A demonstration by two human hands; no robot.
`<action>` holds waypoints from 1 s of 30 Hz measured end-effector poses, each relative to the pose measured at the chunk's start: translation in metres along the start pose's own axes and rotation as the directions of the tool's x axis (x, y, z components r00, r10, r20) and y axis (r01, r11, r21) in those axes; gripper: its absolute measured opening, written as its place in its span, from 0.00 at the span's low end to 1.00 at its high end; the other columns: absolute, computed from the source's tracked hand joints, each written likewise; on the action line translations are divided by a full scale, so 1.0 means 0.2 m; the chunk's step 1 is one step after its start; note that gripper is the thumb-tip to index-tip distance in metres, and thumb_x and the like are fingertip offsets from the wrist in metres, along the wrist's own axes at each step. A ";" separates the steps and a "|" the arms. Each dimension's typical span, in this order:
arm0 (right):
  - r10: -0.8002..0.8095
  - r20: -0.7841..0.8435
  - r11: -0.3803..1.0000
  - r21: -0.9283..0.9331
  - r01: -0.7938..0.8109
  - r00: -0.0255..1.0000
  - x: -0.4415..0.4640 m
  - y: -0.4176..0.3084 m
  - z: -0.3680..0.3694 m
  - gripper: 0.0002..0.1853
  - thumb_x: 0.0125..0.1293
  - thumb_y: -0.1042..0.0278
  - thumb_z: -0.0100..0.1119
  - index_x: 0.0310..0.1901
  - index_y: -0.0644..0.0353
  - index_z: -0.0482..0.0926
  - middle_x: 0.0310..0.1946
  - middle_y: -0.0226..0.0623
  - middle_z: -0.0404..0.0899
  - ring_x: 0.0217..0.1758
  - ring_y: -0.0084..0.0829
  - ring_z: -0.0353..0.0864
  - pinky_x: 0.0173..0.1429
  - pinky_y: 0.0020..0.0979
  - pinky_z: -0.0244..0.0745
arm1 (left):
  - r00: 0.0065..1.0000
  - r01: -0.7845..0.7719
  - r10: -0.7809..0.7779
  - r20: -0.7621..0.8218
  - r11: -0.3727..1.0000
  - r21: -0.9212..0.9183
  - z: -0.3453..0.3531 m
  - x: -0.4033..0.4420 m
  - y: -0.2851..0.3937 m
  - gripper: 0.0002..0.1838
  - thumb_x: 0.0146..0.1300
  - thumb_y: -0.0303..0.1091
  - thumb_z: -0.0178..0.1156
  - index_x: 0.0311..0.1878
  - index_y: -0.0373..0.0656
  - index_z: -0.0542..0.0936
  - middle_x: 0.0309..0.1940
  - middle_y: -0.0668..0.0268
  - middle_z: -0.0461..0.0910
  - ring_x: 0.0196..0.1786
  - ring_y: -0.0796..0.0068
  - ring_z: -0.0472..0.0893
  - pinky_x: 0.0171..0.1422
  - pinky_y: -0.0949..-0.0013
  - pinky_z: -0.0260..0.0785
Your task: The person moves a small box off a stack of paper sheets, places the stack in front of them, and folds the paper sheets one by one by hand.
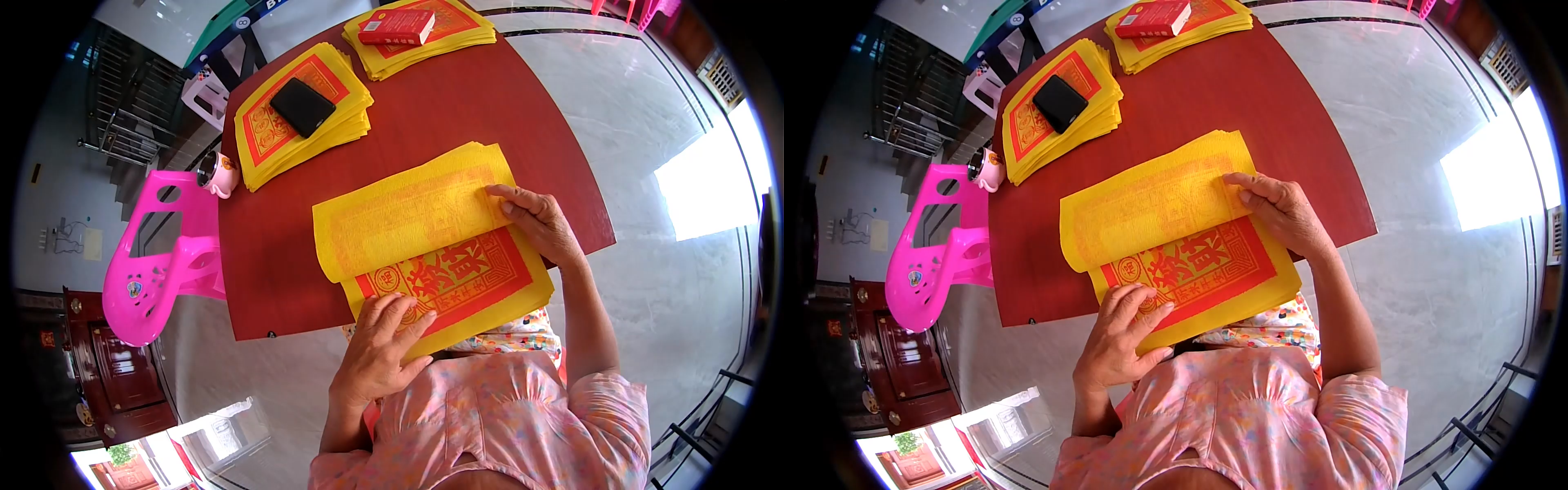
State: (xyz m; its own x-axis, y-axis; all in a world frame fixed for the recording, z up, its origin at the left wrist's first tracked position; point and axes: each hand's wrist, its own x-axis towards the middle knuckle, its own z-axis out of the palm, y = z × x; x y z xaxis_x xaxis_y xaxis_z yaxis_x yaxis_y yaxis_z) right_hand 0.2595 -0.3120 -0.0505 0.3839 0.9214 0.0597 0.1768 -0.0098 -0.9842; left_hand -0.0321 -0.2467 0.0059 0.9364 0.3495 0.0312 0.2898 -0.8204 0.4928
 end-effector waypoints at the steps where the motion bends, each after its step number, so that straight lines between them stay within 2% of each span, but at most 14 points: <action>1: -0.006 -0.004 1.000 0.001 0.006 1.000 0.00 0.00 0.00 0.13 0.72 0.68 0.50 0.53 0.58 0.80 0.35 0.32 0.82 0.38 0.20 0.78 0.46 0.25 0.74 | 1.000 0.001 -0.001 -0.001 1.000 -0.008 0.00 0.00 0.00 0.35 0.40 0.38 0.74 0.57 0.46 0.78 0.58 0.55 0.70 0.63 0.52 0.66 0.67 0.52 0.60; 6: 0.003 0.010 1.000 -0.002 -0.003 1.000 0.00 0.00 0.00 0.13 0.72 0.68 0.50 0.53 0.58 0.80 0.35 0.33 0.82 0.39 0.20 0.78 0.46 0.25 0.75 | 1.000 0.007 -0.008 -0.002 1.000 -0.030 -0.01 0.00 0.00 0.33 0.41 0.37 0.74 0.56 0.45 0.79 0.59 0.55 0.70 0.63 0.52 0.66 0.68 0.52 0.60; 12: -0.004 0.004 1.000 -0.026 0.004 1.000 0.00 -0.01 0.00 0.13 0.72 0.68 0.50 0.54 0.59 0.79 0.35 0.34 0.82 0.39 0.21 0.79 0.47 0.26 0.75 | 0.997 -0.041 0.035 -0.066 0.995 -0.087 -0.02 -0.01 -0.04 0.26 0.45 0.33 0.70 0.52 0.39 0.80 0.55 0.53 0.74 0.62 0.50 0.70 0.66 0.52 0.63; 17: 0.013 0.014 1.000 -0.022 -0.013 1.000 0.00 -0.03 -0.01 0.14 0.72 0.67 0.51 0.54 0.60 0.79 0.36 0.35 0.82 0.40 0.23 0.79 0.48 0.27 0.75 | 0.988 -0.029 0.004 -0.157 0.986 -0.161 -0.05 -0.04 -0.07 0.22 0.47 0.29 0.67 0.49 0.36 0.80 0.53 0.52 0.76 0.56 0.51 0.76 0.58 0.56 0.70; 20: 0.018 0.020 0.999 -0.041 -0.017 1.000 0.00 -0.06 -0.01 0.15 0.72 0.64 0.51 0.54 0.62 0.78 0.38 0.37 0.83 0.41 0.24 0.80 0.48 0.28 0.75 | 0.973 -0.027 -0.019 -0.231 0.981 -0.193 -0.11 -0.07 -0.09 0.19 0.48 0.27 0.67 0.46 0.34 0.80 0.47 0.53 0.79 0.51 0.53 0.79 0.54 0.60 0.73; 22: 0.038 0.041 0.998 -0.055 -0.036 0.998 0.00 -0.06 -0.02 0.22 0.73 0.53 0.49 0.54 0.63 0.79 0.39 0.32 0.82 0.43 0.19 0.77 0.51 0.26 0.73 | 0.961 -0.018 -0.047 -0.273 0.973 -0.231 -0.12 -0.10 -0.14 0.18 0.46 0.26 0.67 0.44 0.35 0.80 0.45 0.55 0.79 0.50 0.53 0.79 0.53 0.60 0.73; 23: 0.035 0.038 0.998 -0.053 -0.033 0.999 0.00 -0.07 -0.02 0.22 0.73 0.53 0.49 0.54 0.63 0.79 0.39 0.32 0.82 0.43 0.19 0.77 0.51 0.26 0.73 | 0.946 -0.010 -0.078 -0.313 0.962 -0.272 -0.12 -0.11 -0.15 0.17 0.44 0.24 0.68 0.41 0.35 0.80 0.43 0.57 0.80 0.48 0.54 0.79 0.53 0.60 0.74; 24: 0.036 0.035 0.999 -0.032 -0.035 0.999 -0.01 -0.07 -0.01 0.25 0.74 0.48 0.44 0.55 0.63 0.79 0.39 0.33 0.82 0.43 0.21 0.77 0.52 0.26 0.73 | 0.927 -0.044 -0.079 -0.367 0.948 -0.314 -0.13 -0.09 -0.16 0.13 0.46 0.21 0.67 0.38 0.35 0.80 0.38 0.58 0.81 0.43 0.58 0.81 0.49 0.65 0.74; 25: 0.038 0.031 0.999 -0.010 -0.037 0.999 -0.01 -0.07 -0.01 0.29 0.74 0.44 0.39 0.55 0.63 0.78 0.40 0.35 0.82 0.43 0.23 0.78 0.53 0.27 0.73 | 0.927 -0.047 -0.075 -0.367 0.949 -0.312 -0.12 -0.10 -0.17 0.13 0.46 0.21 0.67 0.38 0.35 0.80 0.38 0.58 0.81 0.43 0.58 0.81 0.49 0.65 0.74; 26: 0.036 0.027 0.999 -0.010 -0.035 0.999 -0.01 -0.06 -0.02 0.29 0.74 0.44 0.39 0.55 0.63 0.78 0.40 0.35 0.82 0.43 0.23 0.78 0.53 0.27 0.73 | 0.910 -0.047 -0.119 -0.397 0.922 -0.384 -0.11 -0.11 -0.20 0.11 0.49 0.20 0.66 0.38 0.35 0.80 0.37 0.58 0.81 0.43 0.61 0.81 0.46 0.67 0.74; 27: 0.035 0.034 0.999 0.003 -0.035 0.999 -0.01 -0.05 -0.02 0.33 0.74 0.41 0.33 0.55 0.62 0.79 0.42 0.40 0.82 0.46 0.29 0.79 0.56 0.31 0.72 | 0.892 -0.050 -0.165 -0.421 0.889 -0.455 -0.10 -0.11 -0.22 0.10 0.51 0.19 0.65 0.38 0.35 0.80 0.36 0.58 0.81 0.42 0.65 0.81 0.44 0.70 0.74; 28: 0.034 0.043 0.999 0.014 -0.035 0.998 -0.01 -0.05 -0.03 0.37 0.74 0.37 0.27 0.54 0.62 0.79 0.45 0.45 0.81 0.48 0.35 0.80 0.59 0.34 0.71 | 0.866 -0.070 -0.180 -0.468 0.881 -0.468 -0.08 -0.10 -0.22 0.05 0.56 0.19 0.63 0.36 0.34 0.79 0.34 0.61 0.80 0.36 0.74 0.79 0.37 0.76 0.71; 29: 0.033 0.040 0.999 0.014 -0.034 0.999 -0.01 -0.05 -0.03 0.37 0.74 0.37 0.27 0.54 0.62 0.79 0.45 0.45 0.81 0.48 0.35 0.80 0.59 0.34 0.71 | 0.866 -0.072 -0.176 -0.467 0.882 -0.466 -0.09 -0.09 -0.22 0.05 0.56 0.19 0.63 0.36 0.34 0.79 0.34 0.61 0.80 0.36 0.74 0.79 0.37 0.76 0.71; 30: 0.034 0.041 0.999 0.031 -0.035 0.999 -0.01 -0.05 -0.03 0.40 0.73 0.35 0.23 0.54 0.62 0.79 0.45 0.46 0.81 0.49 0.36 0.80 0.60 0.35 0.70 | 0.841 0.015 -0.298 -0.452 0.848 -0.530 -0.09 -0.10 -0.21 0.04 0.57 0.20 0.63 0.36 0.33 0.78 0.33 0.62 0.79 0.33 0.78 0.77 0.35 0.78 0.69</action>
State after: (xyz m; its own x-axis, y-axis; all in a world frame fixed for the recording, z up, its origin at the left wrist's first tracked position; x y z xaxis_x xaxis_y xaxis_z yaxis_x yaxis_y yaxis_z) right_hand 0.2618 -0.3153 -0.0394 0.3520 0.9358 0.0192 0.1353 -0.0306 -0.9903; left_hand -0.0656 -0.2110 0.0009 0.6114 0.7427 0.2730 0.1546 -0.4504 0.8793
